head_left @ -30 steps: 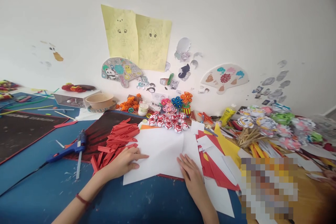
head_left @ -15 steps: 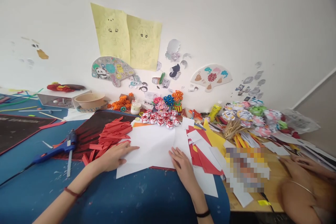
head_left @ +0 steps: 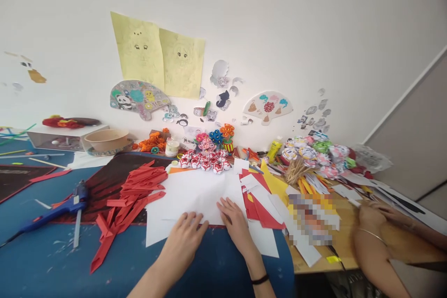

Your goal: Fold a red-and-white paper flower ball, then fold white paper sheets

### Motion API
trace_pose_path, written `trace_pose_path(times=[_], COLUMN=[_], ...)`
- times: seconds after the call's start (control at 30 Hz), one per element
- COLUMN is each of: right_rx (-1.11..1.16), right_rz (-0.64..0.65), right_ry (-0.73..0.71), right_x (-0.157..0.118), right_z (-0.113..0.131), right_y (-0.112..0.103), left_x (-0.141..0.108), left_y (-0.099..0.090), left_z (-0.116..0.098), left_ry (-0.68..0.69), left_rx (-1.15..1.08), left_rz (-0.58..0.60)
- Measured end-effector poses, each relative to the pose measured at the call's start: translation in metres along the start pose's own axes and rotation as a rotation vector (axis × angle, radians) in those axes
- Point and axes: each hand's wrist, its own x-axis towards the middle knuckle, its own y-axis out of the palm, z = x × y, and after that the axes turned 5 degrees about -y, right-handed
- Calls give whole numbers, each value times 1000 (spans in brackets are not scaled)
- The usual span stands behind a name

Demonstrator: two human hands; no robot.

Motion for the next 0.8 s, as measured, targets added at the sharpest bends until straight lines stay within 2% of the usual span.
trace_pose_path(times=[0.1, 0.27, 0.43, 0.57, 0.7, 0.8], right_rx=[-24, -92, -323, -389, -347, -387], right_rz=[-1, -18, -95, -175, -258, -246], right_ry=[-10, -39, -3, 46, -4, -21], right_x=[0, -1, 8, 13, 8, 4], right_z=[0, 3, 14, 15, 10, 12], right_y=[-1, 2, 31, 53, 57, 53], left_x=[3, -2, -5, -5, -14, -26], left_y=[20, 37, 39, 44, 58, 65], left_z=[-14, -11, -9, -5, 0, 6], left_ry=[-33, -12, 28, 46, -75, -205], left_rx=[6, 1, 1, 17, 101, 170], left_rz=[-15, -44, -75, -125, -239, -303])
